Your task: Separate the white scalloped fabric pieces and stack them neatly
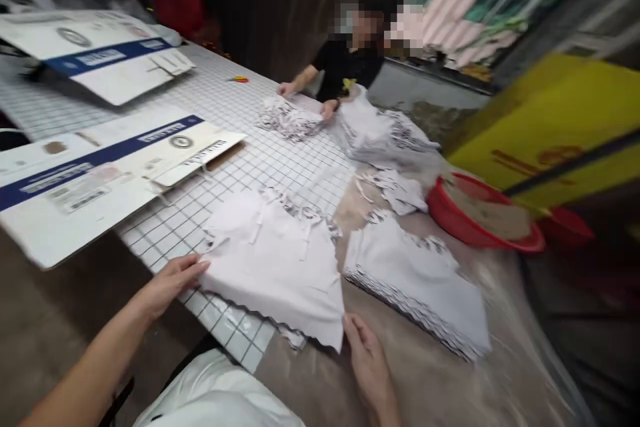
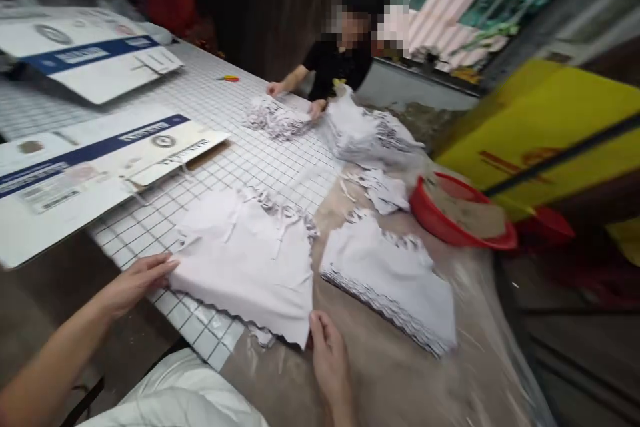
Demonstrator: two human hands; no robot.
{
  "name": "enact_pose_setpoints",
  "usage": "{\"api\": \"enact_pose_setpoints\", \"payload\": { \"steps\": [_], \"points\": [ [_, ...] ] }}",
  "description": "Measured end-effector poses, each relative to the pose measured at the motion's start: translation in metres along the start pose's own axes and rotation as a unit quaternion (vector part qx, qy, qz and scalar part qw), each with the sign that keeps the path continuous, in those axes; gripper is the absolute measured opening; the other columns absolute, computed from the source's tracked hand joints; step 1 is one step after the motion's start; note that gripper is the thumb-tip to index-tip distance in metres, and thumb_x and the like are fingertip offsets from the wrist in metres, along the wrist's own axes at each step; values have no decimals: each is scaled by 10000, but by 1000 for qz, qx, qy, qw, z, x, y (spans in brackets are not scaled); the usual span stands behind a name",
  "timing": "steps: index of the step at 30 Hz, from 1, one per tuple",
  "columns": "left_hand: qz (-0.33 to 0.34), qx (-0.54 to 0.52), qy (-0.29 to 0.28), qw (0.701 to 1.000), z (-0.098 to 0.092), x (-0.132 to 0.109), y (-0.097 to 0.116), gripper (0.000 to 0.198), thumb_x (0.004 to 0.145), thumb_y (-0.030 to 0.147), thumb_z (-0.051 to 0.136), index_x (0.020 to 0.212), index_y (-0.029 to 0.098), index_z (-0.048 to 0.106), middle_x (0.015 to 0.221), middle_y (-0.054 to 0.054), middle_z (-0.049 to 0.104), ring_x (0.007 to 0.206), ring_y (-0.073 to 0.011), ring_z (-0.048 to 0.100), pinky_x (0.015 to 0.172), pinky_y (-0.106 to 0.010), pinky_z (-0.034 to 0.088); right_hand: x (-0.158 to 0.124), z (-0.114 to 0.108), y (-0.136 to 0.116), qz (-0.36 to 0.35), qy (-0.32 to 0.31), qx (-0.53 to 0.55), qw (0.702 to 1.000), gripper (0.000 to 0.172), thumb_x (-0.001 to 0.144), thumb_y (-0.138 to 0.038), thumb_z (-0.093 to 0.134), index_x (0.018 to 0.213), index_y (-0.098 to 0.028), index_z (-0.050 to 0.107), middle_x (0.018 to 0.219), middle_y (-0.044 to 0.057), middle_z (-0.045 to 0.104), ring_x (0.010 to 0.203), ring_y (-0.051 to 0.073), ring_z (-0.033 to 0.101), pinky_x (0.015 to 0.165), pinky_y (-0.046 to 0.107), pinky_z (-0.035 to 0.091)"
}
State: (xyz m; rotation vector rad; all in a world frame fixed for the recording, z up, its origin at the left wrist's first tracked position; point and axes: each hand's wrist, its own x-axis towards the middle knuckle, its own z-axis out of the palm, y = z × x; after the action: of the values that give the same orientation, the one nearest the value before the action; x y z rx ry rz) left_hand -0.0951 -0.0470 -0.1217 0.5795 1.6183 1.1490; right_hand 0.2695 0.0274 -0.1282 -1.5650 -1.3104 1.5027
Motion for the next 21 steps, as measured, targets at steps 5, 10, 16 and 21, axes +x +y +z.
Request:
{"api": "enact_pose_setpoints", "payload": {
  "steps": [5, 10, 16, 21],
  "points": [
    [-14, 80, -11, 997, -1, 3, -1, 528, 551, 631, 800, 811, 191, 666, 898, -50, 645, 822, -201, 596, 638, -242, 505, -2, 11, -2, 12, -13, 45, 999, 533, 714, -710, 652, 787, -188, 575, 703, -3, 582, 668, 159, 534, 638, 258, 433],
    [-36, 98, -15, 994, 6, 1, -3, 502, 514, 547, 854, 840, 198, 698, 816, -43, 713, 737, -223, 652, 591, -261, 534, 4, 15, 11, -48, -20, 14, 999, 514, 761, -693, 612, 758, -184, 540, 650, -36, 496, 615, 129, 469, 579, 233, 370],
    [-115, 27, -51, 992, 17, -9, 4, 454, 514, 424, 890, 876, 215, 713, 755, -39, 734, 748, -295, 702, 641, -356, 600, 9, 11, 23, -20, -9, 28, 999, 533, 783, -726, 539, 779, -193, 537, 662, -24, 506, 604, 142, 500, 545, 241, 395],
    [-109, -32, -6, 994, 22, -2, -14, 564, 472, 375, 908, 979, 223, 713, 772, -44, 751, 801, -345, 718, 653, -389, 614, 12, 15, 30, -40, 2, 38, 999, 485, 787, -685, 586, 802, -201, 554, 664, -21, 511, 607, 139, 505, 514, 223, 369]
  ]
}}
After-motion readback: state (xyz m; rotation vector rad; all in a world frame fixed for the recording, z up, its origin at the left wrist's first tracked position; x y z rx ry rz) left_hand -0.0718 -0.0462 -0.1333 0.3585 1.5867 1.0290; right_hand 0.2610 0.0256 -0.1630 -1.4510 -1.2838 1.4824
